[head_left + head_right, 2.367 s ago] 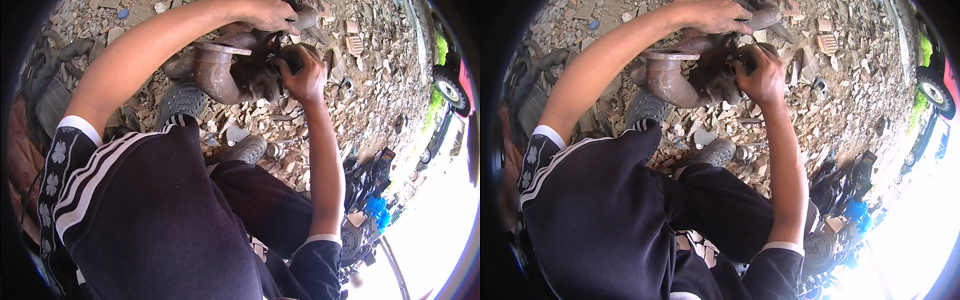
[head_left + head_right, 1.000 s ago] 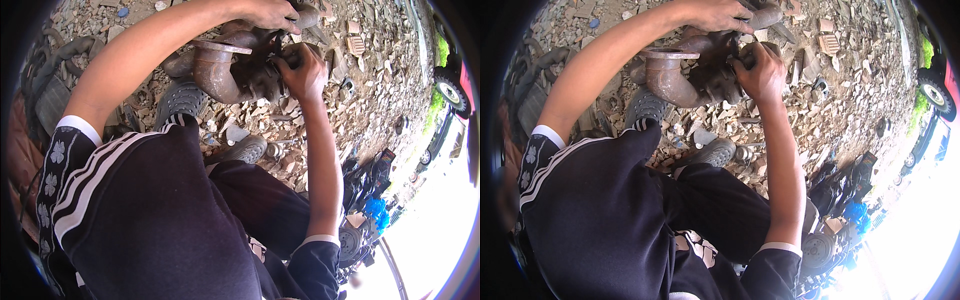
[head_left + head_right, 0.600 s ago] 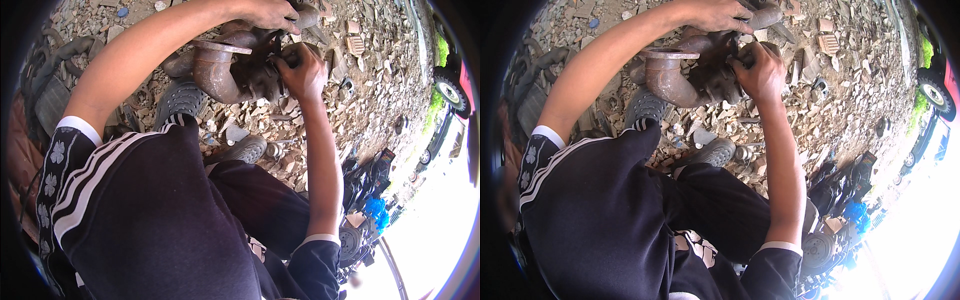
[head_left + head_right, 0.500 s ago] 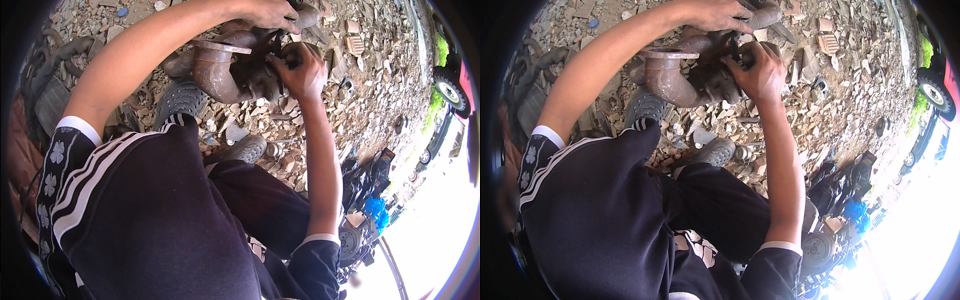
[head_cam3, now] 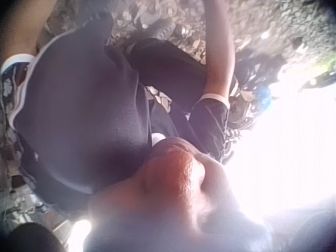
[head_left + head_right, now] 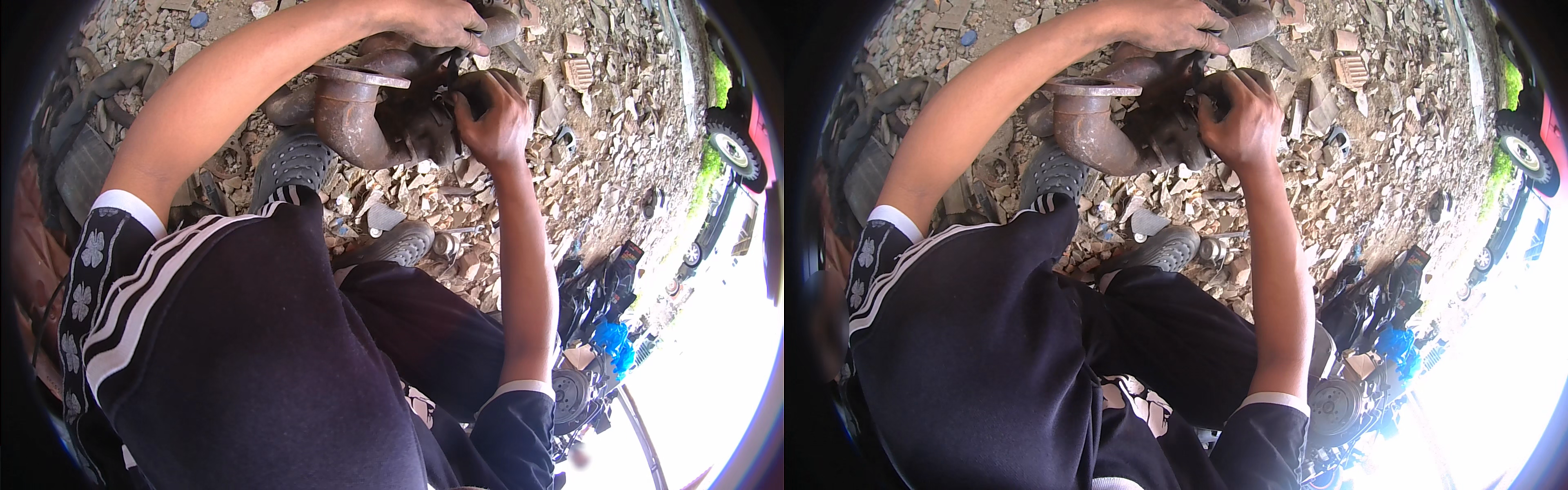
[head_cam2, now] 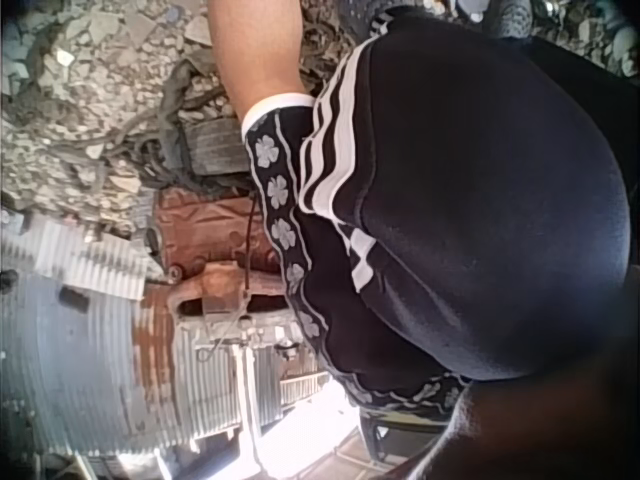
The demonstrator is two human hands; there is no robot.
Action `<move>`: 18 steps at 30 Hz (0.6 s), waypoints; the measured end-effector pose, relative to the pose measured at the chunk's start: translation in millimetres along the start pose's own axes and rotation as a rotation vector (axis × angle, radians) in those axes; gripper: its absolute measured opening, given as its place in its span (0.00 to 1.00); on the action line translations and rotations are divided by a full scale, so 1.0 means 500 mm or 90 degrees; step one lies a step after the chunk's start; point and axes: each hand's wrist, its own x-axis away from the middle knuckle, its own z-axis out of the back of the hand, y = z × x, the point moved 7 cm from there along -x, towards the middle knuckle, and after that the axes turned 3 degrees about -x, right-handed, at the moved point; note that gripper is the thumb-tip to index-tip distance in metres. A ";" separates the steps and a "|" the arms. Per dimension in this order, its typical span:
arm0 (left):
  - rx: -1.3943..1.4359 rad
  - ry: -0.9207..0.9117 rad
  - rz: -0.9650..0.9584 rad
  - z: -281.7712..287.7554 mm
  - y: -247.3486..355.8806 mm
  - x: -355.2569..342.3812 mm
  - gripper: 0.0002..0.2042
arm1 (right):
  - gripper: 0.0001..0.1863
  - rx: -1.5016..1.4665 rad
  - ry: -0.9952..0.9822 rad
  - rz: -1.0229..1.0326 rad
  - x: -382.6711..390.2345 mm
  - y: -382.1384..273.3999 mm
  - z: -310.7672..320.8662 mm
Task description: The person sits on a debris-covered ground and uses a hammer and chisel to separate a turbocharger housing from an exhaust manifold. They repeatedly strike the chisel to break the joint, then pull the housing away and inspect the separated parts.
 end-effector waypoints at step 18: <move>0.005 0.023 -0.005 -0.005 -0.005 -0.003 0.23 | 0.10 -0.074 -0.074 -0.054 -0.004 0.009 0.000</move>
